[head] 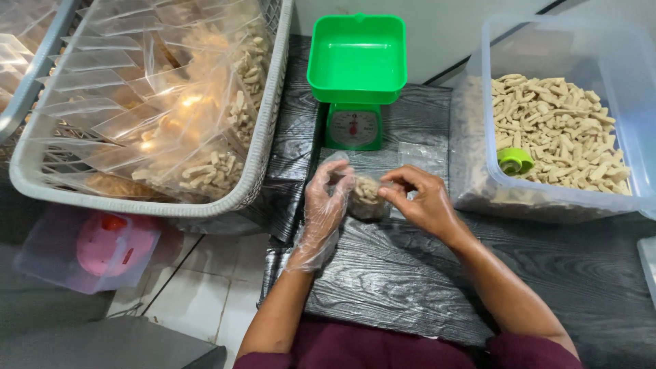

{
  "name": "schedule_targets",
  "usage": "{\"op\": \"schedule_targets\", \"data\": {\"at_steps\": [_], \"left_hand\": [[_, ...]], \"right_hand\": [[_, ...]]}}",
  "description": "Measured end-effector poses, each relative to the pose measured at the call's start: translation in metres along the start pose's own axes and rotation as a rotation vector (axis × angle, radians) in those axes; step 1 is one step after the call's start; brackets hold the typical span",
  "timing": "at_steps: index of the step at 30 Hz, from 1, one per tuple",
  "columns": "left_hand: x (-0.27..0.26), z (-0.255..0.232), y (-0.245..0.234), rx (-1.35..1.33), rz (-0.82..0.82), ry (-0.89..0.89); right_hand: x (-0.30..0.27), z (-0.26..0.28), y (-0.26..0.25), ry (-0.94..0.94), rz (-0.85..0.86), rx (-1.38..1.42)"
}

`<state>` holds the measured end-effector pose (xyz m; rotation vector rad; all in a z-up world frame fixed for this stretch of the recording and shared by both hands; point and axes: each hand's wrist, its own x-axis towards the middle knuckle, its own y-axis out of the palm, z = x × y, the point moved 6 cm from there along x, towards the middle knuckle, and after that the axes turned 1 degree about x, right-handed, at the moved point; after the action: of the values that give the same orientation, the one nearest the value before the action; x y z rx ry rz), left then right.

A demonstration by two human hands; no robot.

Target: Filling small plastic bags with snacks using a scoop from a large container

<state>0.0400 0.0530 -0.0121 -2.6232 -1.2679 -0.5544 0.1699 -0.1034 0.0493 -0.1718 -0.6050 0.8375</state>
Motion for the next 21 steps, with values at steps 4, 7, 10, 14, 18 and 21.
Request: {"op": "schedule_targets", "data": {"at_steps": [4, 7, 10, 14, 18, 21], "left_hand": [[-0.017, 0.012, 0.003, -0.108, 0.031, -0.047], [-0.028, 0.01, 0.004, -0.117, 0.08, -0.052], [-0.035, -0.004, 0.0, -0.007, 0.133, -0.03], [-0.047, -0.01, -0.003, 0.025, 0.166, -0.046], [-0.053, -0.023, -0.014, 0.015, 0.156, -0.059], [-0.05, -0.027, -0.02, -0.046, 0.102, -0.045]], "right_hand": [[-0.007, 0.028, 0.012, 0.04, 0.179, 0.002], [-0.005, 0.063, 0.019, -0.013, 0.454, -0.07], [0.001, 0.087, 0.028, -0.073, 0.692, -0.165], [0.024, 0.089, 0.024, -0.2, 0.57, -0.334], [0.046, 0.108, 0.01, -0.23, 0.377, -0.372], [0.069, 0.131, -0.006, -0.251, 0.241, -0.347]]}}
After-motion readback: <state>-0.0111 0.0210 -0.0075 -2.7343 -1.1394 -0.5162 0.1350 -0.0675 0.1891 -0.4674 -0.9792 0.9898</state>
